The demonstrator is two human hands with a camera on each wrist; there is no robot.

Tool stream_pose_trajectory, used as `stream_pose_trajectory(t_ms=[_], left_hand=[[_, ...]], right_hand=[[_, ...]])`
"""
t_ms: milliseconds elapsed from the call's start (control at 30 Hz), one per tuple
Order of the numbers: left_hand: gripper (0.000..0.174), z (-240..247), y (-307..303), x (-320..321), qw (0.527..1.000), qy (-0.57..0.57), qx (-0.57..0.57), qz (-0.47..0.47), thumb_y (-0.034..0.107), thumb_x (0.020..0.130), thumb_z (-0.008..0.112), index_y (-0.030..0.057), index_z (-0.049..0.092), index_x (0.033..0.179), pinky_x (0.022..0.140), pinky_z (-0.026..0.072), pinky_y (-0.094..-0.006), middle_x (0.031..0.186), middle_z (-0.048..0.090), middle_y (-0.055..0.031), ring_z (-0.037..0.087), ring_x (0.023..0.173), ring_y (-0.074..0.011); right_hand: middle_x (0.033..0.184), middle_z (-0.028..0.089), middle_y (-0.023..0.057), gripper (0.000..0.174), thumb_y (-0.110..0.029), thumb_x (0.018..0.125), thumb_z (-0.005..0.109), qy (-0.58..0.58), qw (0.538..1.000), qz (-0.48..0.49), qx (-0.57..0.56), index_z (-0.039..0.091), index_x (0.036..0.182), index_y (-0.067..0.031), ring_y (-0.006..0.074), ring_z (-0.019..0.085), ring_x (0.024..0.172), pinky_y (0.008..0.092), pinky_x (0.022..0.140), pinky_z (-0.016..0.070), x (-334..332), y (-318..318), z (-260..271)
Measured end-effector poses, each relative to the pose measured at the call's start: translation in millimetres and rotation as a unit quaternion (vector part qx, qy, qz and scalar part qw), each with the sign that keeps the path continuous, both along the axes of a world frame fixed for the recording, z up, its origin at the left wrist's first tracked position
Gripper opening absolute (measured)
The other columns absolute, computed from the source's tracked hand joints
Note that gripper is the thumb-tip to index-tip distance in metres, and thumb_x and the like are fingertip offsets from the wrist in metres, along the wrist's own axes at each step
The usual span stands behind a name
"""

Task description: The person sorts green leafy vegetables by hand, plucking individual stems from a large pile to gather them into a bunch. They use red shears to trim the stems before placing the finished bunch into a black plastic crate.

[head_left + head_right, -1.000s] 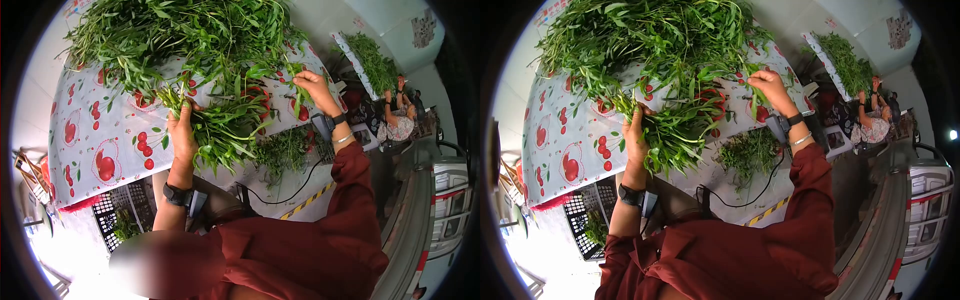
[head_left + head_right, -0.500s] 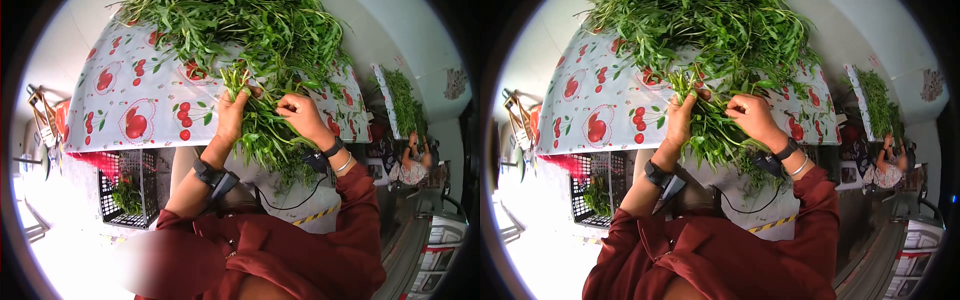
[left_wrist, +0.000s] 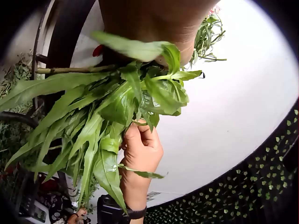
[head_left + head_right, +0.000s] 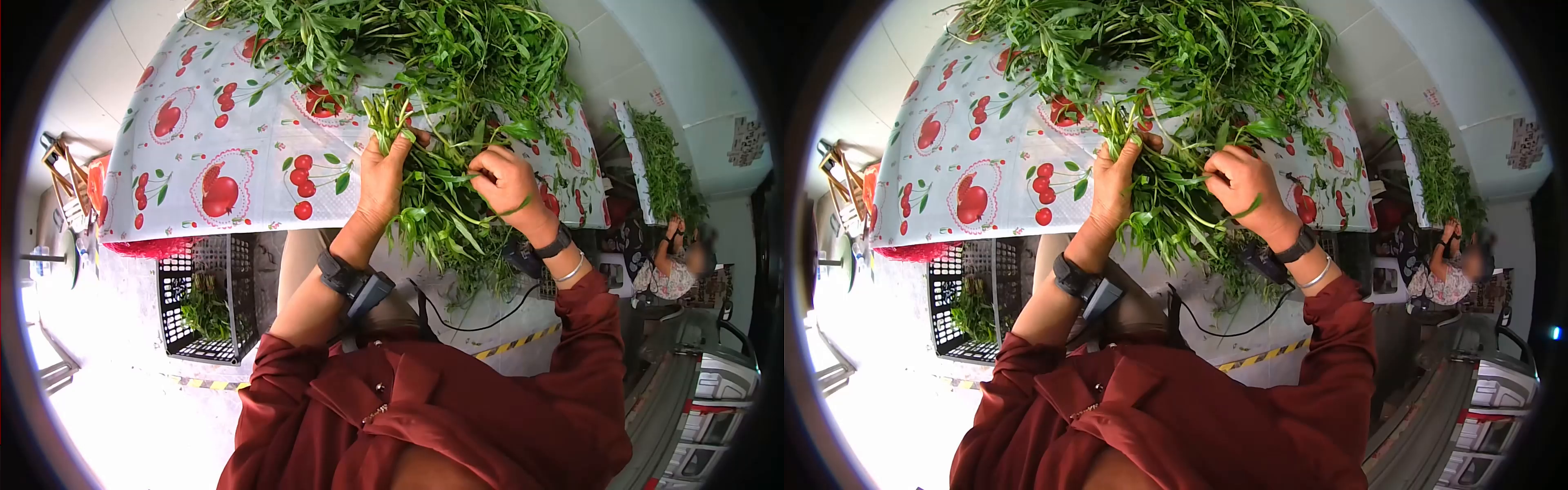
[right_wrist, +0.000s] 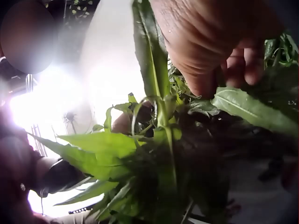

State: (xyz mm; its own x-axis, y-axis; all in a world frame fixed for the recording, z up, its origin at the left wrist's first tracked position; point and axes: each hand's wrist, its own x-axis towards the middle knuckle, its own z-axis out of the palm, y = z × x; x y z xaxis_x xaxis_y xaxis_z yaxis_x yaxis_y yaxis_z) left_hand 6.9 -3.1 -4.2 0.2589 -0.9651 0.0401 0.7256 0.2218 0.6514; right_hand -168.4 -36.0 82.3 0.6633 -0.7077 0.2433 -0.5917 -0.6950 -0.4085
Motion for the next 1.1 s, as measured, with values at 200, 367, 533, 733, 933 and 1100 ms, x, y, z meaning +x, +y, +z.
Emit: stream_pose_trajectory(t_ms=[200, 367, 533, 733, 933, 1100], left_hand=[[0.019, 4.2, 2.7, -0.5, 0.999, 0.033, 0.001, -0.022, 0.011, 0.090, 0.049, 0.0026, 0.050, 0.107, 0.071, 0.0500, -0.0279, 0.092, 0.062, -0.0083, 0.058, 0.081, -0.0141], [0.016, 12.5, 7.8, -0.5, 0.997, 0.047, -0.007, -0.058, 0.008, 0.089, 0.050, 0.0017, 0.050, 0.103, 0.068, 0.0517, -0.0286, 0.091, 0.063, -0.0096, 0.061, 0.075, -0.0163], [0.016, 5.9, 5.8, -0.9, 0.997, 0.038, 0.007, -0.061, 0.006, 0.087, 0.053, 0.0036, 0.050, 0.102, 0.066, 0.0531, -0.0292, 0.086, 0.062, -0.0097, 0.062, 0.074, -0.0173], [0.012, 7.1, 6.2, -2.5, 0.997, 0.037, 0.006, -0.063, 0.008, 0.088, 0.053, 0.0050, 0.051, 0.099, 0.061, 0.0525, -0.0285, 0.082, 0.062, -0.0072, 0.060, 0.070, -0.0156], [0.012, 4.2, 7.7, -3.0, 0.998, 0.001, -0.003, -0.066, 0.008, 0.087, 0.054, 0.0041, 0.053, 0.098, 0.065, 0.0492, -0.0246, 0.087, 0.061, -0.0041, 0.057, 0.073, -0.0112], [0.030, 4.4, 8.0, -3.2, 0.998, -0.039, 0.011, -0.048, 0.008, 0.086, 0.056, 0.0027, 0.048, 0.114, 0.079, 0.0451, -0.0263, 0.101, 0.057, -0.0045, 0.054, 0.088, -0.0119]], right_hand=[[0.075, 0.056, 0.0084, 0.009, -0.005, 0.069, 0.060, -0.002, 0.999, 0.023, -0.043, 0.056, 0.077, -0.0056, 0.0291, 0.057, 0.067, 0.0377, 0.057, 0.0448, 3.4, 5.1, -5.8], [0.071, 0.054, 0.0096, 0.010, 0.001, 0.066, 0.058, -0.007, 0.997, 0.021, -0.077, 0.055, 0.074, -0.0036, 0.0279, 0.055, 0.062, 0.0338, 0.054, 0.0438, 13.5, 4.6, -16.5], [0.072, 0.057, 0.0142, 0.011, -0.010, 0.071, 0.062, -0.007, 0.998, 0.058, -0.016, 0.058, 0.078, -0.0025, 0.0336, 0.056, 0.066, 0.0391, 0.058, 0.0450, 14.9, 0.0, -18.7], [0.063, 0.055, -0.0015, 0.011, -0.010, 0.081, 0.060, -0.110, 0.976, -0.040, 0.184, 0.062, 0.086, -0.0005, 0.0033, 0.045, 0.058, 0.0209, 0.050, 0.0375, 12.3, -9.0, 28.0], [0.076, 0.049, -0.0037, 0.033, -0.015, 0.082, 0.062, -0.094, 0.924, 0.025, 0.370, 0.055, 0.112, -0.0025, 0.0015, 0.045, 0.060, 0.0176, 0.045, 0.0355, 28.8, -28.0, 14.7], [0.073, 0.051, -0.0033, 0.029, -0.011, 0.080, 0.061, -0.153, 0.899, 0.054, 0.407, 0.057, 0.107, -0.0009, 0.0023, 0.045, 0.059, 0.0173, 0.046, 0.0352, 42.7, -34.1, 0.6]])
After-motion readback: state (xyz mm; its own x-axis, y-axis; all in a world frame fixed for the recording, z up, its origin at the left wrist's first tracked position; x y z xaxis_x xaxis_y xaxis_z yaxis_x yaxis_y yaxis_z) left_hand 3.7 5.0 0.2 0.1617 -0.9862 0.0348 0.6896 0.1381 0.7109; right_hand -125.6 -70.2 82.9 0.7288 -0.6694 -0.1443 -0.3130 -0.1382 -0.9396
